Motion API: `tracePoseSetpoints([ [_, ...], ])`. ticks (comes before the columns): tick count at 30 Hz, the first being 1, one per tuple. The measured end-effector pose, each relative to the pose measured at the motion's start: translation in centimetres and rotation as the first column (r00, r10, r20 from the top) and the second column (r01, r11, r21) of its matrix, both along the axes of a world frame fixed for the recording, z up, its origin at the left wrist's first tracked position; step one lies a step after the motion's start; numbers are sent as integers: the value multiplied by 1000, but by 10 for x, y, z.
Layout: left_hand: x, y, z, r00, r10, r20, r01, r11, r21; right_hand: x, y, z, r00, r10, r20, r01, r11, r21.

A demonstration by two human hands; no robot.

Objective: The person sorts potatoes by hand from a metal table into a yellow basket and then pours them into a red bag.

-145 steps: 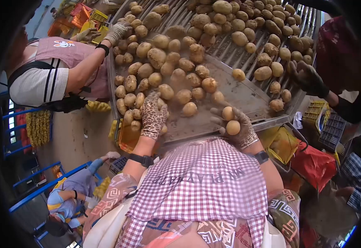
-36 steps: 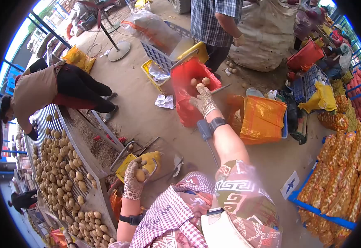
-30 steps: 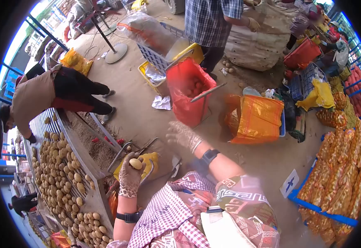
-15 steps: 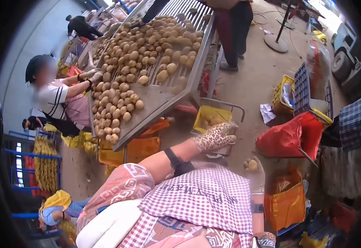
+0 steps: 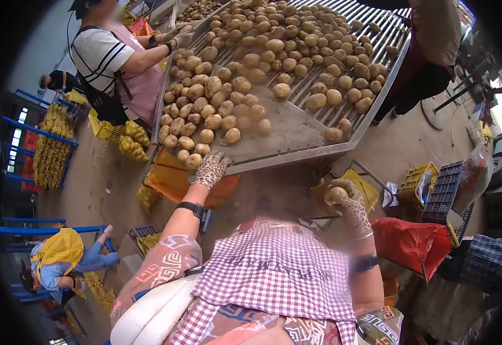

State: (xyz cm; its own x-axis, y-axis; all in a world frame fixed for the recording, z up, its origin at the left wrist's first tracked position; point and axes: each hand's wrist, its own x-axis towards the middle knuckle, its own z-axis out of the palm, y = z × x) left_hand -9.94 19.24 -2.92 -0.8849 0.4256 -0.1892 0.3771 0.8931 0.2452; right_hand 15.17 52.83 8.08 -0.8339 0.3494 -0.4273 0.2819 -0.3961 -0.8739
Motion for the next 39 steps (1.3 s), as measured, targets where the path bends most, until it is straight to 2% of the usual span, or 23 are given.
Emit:
tracePoseSetpoints([
  [5,-24,-34,22,967,203,155,-208,978,18,-117,-8,-49,992,118,-38,-98,937,336],
  [6,-33,-37,6,988,145,-42,-137,978,159,-138,-13,-58,983,181,-44,-105,733,672],
  [7,-41,-36,-4,962,116,-246,-43,959,282,-155,-19,-59,969,248,-24,-84,416,905],
  [8,-53,-24,5,988,125,-89,-87,933,349,-170,-29,-54,966,251,59,-156,385,910],
  [9,-64,-12,7,988,127,-84,-89,929,358,-182,-37,-49,959,246,141,-225,356,907],
  [10,-74,1,8,978,19,-209,51,944,326,-194,-38,-57,928,231,292,-341,211,916],
  [11,-82,15,11,939,-96,-329,193,942,276,-200,-39,-71,931,217,293,-338,208,918],
  [13,-88,48,58,973,-222,-58,228,964,138,-203,-34,-97,914,185,361,-377,60,924],
  [14,-97,60,34,966,-258,-28,259,954,149,-201,-37,-94,876,149,459,-467,28,884],
  [15,-103,67,11,943,-321,-88,330,937,113,-198,-41,-92,902,78,424,-431,102,897],
  [17,-93,77,26,947,-311,-77,311,950,-18,-196,-39,-94,895,68,442,-446,71,892],
  [21,-85,49,-3,937,-342,-74,345,938,36,-205,-42,-80,828,-119,548,-538,108,836],
  [23,-83,25,-3,922,-377,-89,386,913,129,-206,-44,-72,815,-117,568,-558,108,823],
  [25,-84,4,-12,906,-404,-124,413,909,61,-201,-45,-67,844,-78,530,-529,40,848],
  [27,-82,-13,3,924,-370,-96,370,929,-15,-199,-33,-67,834,-65,548,-542,85,836],
  [29,-81,-36,-6,932,-344,-116,348,937,15,-200,-19,-57,894,-71,443,-410,271,871],
  [30,-79,-47,-7,924,-349,-158,351,936,-11,-199,-3,-71,941,-100,323,-318,59,946],
  [32,-86,-45,10,907,-370,-200,369,928,-46,-218,29,-54,924,-189,332,-304,165,938],
  [34,-98,-27,52,948,-167,269,240,934,-266,-240,58,-42,902,-258,347,-294,220,930],
  [35,-103,-21,50,948,-180,262,251,930,-268,-247,70,-43,901,-273,336,-282,217,934],
  [37,-106,-10,36,976,-77,205,63,995,73,-259,93,-50,900,-288,327,-273,214,938],
  [38,-103,7,34,982,-187,40,169,947,273,-266,102,-59,894,-225,388,-349,194,917],
  [39,-102,24,31,931,-347,-113,365,877,313,-272,108,-70,881,-152,449,-424,170,890],
])
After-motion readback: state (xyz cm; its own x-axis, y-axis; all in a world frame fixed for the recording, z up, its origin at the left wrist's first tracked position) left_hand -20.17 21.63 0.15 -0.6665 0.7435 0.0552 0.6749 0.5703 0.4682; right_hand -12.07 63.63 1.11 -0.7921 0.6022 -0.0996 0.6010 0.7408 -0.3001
